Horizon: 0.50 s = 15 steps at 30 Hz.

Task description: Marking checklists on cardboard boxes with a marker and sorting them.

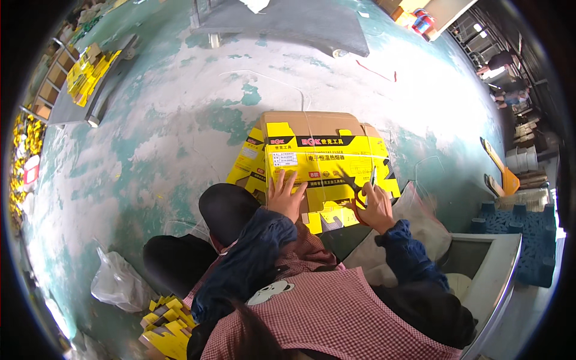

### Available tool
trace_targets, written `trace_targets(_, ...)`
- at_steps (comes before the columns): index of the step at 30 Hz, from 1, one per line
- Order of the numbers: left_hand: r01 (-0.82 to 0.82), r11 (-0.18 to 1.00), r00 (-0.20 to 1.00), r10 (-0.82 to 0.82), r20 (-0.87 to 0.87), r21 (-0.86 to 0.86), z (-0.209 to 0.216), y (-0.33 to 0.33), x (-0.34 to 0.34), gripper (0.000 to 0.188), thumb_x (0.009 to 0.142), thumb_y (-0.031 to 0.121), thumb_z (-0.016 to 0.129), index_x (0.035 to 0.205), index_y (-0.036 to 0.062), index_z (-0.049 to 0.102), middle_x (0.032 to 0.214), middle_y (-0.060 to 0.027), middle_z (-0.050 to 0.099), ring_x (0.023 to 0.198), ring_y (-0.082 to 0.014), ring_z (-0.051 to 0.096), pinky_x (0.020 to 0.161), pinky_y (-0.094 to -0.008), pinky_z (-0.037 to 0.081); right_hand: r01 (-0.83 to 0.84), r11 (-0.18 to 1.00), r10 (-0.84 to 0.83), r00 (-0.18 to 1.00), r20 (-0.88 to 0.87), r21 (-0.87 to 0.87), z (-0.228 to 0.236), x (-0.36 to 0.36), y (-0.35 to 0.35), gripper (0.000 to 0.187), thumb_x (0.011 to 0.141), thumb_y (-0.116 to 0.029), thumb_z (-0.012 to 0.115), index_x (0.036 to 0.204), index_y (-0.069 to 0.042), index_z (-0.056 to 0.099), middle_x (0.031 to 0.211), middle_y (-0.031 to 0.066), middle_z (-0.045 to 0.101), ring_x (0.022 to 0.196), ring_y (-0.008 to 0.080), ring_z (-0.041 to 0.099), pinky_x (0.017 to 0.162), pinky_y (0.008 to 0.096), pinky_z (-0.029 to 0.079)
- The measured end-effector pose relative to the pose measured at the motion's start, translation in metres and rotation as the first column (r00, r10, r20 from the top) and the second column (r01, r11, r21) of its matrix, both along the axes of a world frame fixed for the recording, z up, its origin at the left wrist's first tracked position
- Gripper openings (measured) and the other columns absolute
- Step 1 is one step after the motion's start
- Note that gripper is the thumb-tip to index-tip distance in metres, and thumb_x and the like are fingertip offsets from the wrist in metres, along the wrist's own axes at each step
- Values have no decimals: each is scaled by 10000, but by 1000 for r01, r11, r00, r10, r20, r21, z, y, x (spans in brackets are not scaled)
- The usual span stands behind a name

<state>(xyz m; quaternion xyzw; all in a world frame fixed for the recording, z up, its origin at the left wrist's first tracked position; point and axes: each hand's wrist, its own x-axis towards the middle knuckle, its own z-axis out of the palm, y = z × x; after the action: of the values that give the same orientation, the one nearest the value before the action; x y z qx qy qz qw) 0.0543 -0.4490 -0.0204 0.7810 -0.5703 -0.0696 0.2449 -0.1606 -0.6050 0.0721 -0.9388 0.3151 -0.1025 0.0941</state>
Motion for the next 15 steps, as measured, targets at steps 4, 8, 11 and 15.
trace_targets(4,51,999,998,-51,23,-17,4,0,-4,371,880,216,603,1251,213,582,1444,-115,380,1393,-388,210,1104,-608,183,-88,978,55,983,-176,-189,-3,-11,-24,300,737,-245,714,898,-44,558,761,174,549,720,340,563,669,456,440)
trace_targets(8,33,996,998,-38,59,81,-1,5,-3,393,886,182,587,1274,237,561,1470,-105,352,1403,-395,185,1104,-614,178,-73,958,29,987,-159,-277,-19,19,-57,288,752,-230,700,951,-53,590,765,156,580,751,326,585,708,444,450)
trace_targets(11,19,994,997,-27,76,104,5,3,-2,421,864,186,611,1271,277,555,1478,-108,331,1394,-416,194,1091,-636,178,-60,983,15,967,-253,-173,-19,37,-74,256,798,-241,662,962,-58,588,740,159,613,708,330,625,635,437,482)
trace_targets(15,-133,974,989,142,-36,181,5,3,7,519,821,160,628,1297,337,516,1515,-120,251,1386,-460,172,1076,-670,144,-66,997,54,969,-240,-40,-16,30,-61,217,835,-240,624,924,-48,577,684,171,627,611,350,635,545,459,484)
